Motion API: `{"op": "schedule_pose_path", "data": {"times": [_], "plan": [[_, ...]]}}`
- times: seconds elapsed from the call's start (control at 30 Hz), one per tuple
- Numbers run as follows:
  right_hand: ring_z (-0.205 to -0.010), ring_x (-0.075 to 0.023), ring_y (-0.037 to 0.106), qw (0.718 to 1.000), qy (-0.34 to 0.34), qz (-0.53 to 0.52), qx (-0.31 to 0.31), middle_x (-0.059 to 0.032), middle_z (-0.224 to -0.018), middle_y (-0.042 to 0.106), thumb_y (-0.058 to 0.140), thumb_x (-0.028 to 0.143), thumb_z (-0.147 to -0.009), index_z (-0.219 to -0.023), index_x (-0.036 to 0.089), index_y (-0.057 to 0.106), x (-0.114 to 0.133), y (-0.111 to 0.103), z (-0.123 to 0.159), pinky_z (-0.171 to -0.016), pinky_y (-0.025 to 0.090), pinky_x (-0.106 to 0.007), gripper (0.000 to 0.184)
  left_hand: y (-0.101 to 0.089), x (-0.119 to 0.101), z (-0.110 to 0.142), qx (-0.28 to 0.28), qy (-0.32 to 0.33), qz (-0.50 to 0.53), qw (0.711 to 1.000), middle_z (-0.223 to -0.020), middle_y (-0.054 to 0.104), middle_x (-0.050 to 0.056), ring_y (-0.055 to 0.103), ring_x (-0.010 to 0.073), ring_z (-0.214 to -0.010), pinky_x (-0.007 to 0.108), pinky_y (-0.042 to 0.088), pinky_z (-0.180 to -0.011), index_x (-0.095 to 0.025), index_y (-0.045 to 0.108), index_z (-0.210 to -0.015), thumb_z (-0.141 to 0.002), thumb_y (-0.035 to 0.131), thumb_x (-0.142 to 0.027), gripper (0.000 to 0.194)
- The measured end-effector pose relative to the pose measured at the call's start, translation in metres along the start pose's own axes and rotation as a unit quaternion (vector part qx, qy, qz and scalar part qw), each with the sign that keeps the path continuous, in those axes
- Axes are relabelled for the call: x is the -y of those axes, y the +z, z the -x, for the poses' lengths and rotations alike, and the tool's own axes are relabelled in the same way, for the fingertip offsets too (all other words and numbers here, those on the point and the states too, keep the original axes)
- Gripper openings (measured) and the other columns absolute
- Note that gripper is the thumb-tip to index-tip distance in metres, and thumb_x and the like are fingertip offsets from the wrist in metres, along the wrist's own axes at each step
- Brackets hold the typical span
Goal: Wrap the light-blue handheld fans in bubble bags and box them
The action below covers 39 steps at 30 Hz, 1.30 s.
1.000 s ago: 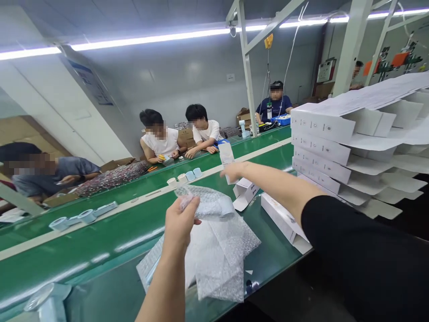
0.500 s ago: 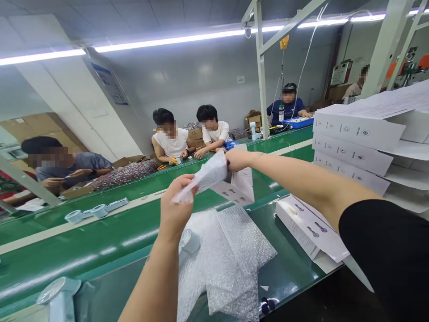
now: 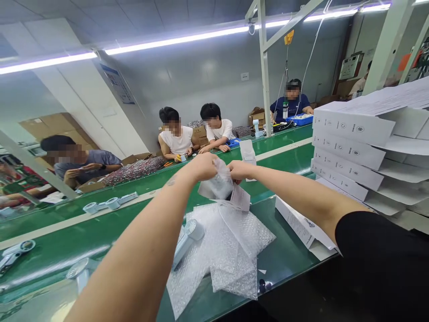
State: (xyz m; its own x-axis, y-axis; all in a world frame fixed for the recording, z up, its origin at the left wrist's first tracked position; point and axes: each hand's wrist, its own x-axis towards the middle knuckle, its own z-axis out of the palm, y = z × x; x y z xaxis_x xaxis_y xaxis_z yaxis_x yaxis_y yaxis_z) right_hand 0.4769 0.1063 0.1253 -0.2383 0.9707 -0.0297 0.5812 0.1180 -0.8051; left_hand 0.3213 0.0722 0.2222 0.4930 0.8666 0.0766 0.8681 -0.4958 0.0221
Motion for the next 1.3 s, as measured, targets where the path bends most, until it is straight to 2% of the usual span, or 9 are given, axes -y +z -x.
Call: {"op": "schedule_pose_path", "data": {"times": [0.27, 0.37, 0.5, 0.63, 0.8, 0.9, 1.0, 1.17, 1.3], "plan": [[-0.053, -0.0088, 0.056, 0.994, 0.031, -0.064, -0.084, 0.0004, -0.061, 0.059, 0.054, 0.012, -0.078, -0.078, 0.012, 0.057, -0.035, -0.017, 0.026, -0.053, 0.05, -0.019, 0.003, 0.066, -0.026, -0.012, -0.142, 0.008, 0.047, 0.989, -0.117, 0.054, 0.015, 0.059, 0.0243, -0.103, 0.034, 0.045, -0.086, -0.015, 0.048, -0.118, -0.078, 0.061, -0.019, 0.042], [-0.055, -0.0089, 0.057, 0.993, 0.024, -0.056, -0.102, 0.0006, -0.062, 0.06, 0.055, 0.01, -0.076, -0.077, 0.013, 0.058, -0.033, -0.022, 0.028, -0.054, 0.05, -0.019, 0.005, 0.072, -0.031, -0.019, -0.169, -0.006, 0.036, 0.985, -0.105, 0.062, 0.015, 0.06, 0.0256, -0.101, 0.036, 0.044, -0.084, -0.015, 0.057, -0.103, -0.086, 0.052, -0.024, 0.02], [-0.049, -0.0106, 0.054, 0.99, 0.017, 0.001, -0.138, 0.0016, -0.054, 0.055, 0.06, 0.011, -0.072, -0.066, 0.014, 0.057, -0.026, -0.028, 0.014, -0.053, 0.049, -0.022, 0.007, 0.066, -0.034, -0.016, -0.072, 0.051, 0.004, 0.996, -0.078, 0.068, 0.008, 0.064, 0.0255, -0.083, 0.038, 0.043, -0.08, -0.019, 0.065, -0.075, -0.086, 0.05, -0.026, 0.02], [-0.057, -0.0155, 0.059, 0.979, 0.012, 0.056, -0.198, -0.001, -0.056, 0.057, 0.061, 0.014, -0.07, -0.064, 0.015, 0.058, -0.02, -0.034, -0.02, -0.058, 0.048, -0.024, 0.007, 0.068, -0.029, 0.029, -0.233, 0.018, 0.044, 0.971, -0.085, 0.068, 0.008, 0.063, 0.0222, -0.086, 0.037, 0.043, -0.081, -0.019, 0.065, -0.086, -0.094, 0.035, -0.028, 0.033], [-0.078, -0.0185, 0.063, 0.967, 0.009, 0.068, -0.244, -0.0053, -0.081, 0.067, 0.056, 0.015, -0.074, -0.073, 0.016, 0.062, -0.001, -0.015, -0.094, -0.064, 0.048, -0.022, 0.006, 0.188, -0.054, 0.13, -0.025, 0.16, 0.035, 0.986, -0.091, 0.068, 0.01, 0.064, 0.0227, -0.078, 0.03, 0.051, -0.061, -0.018, 0.064, -0.097, -0.071, 0.069, -0.05, 0.042], [-0.086, -0.0193, 0.063, 0.968, 0.008, 0.069, -0.241, -0.0055, -0.086, 0.069, 0.055, 0.016, -0.076, -0.077, 0.017, 0.063, 0.01, 0.015, -0.133, -0.07, 0.047, -0.022, 0.008, 0.283, -0.072, 0.169, -0.135, 0.132, -0.062, 0.98, -0.105, 0.069, 0.012, 0.065, 0.0285, -0.097, 0.037, 0.053, -0.073, -0.021, 0.063, -0.105, -0.077, 0.066, -0.023, 0.028], [-0.097, -0.0205, 0.062, 0.972, 0.012, 0.069, -0.226, -0.0073, -0.096, 0.069, 0.056, 0.018, -0.08, -0.081, 0.017, 0.065, 0.013, 0.046, -0.155, -0.078, 0.047, -0.023, 0.009, 0.325, -0.078, 0.179, -0.241, 0.117, -0.041, 0.962, -0.1, 0.072, 0.011, 0.065, 0.0298, -0.099, 0.037, 0.053, -0.074, -0.021, 0.066, -0.094, -0.076, 0.062, -0.013, 0.02], [-0.086, -0.0208, 0.065, 0.985, 0.055, 0.045, -0.158, -0.0129, -0.095, 0.068, 0.06, 0.023, -0.082, -0.085, 0.013, 0.067, 0.009, 0.064, -0.149, -0.068, 0.051, -0.024, 0.012, 0.264, -0.05, 0.164, -0.032, 0.164, 0.151, 0.974, -0.076, 0.07, 0.006, 0.066, 0.0206, -0.072, 0.028, 0.047, -0.059, -0.02, 0.065, -0.075, -0.073, 0.057, -0.012, 0.012], [-0.068, -0.0133, 0.062, 0.99, 0.07, 0.003, -0.121, -0.0108, -0.089, 0.067, 0.057, 0.029, -0.087, -0.099, 0.012, 0.063, 0.024, 0.04, -0.102, -0.056, 0.051, -0.021, 0.022, 0.192, -0.008, 0.143, -0.103, -0.097, 0.391, 0.909, -0.065, 0.062, 0.001, 0.057, 0.0178, -0.065, 0.029, 0.042, -0.062, -0.022, 0.056, -0.065, -0.077, 0.057, -0.022, 0.012]]}}
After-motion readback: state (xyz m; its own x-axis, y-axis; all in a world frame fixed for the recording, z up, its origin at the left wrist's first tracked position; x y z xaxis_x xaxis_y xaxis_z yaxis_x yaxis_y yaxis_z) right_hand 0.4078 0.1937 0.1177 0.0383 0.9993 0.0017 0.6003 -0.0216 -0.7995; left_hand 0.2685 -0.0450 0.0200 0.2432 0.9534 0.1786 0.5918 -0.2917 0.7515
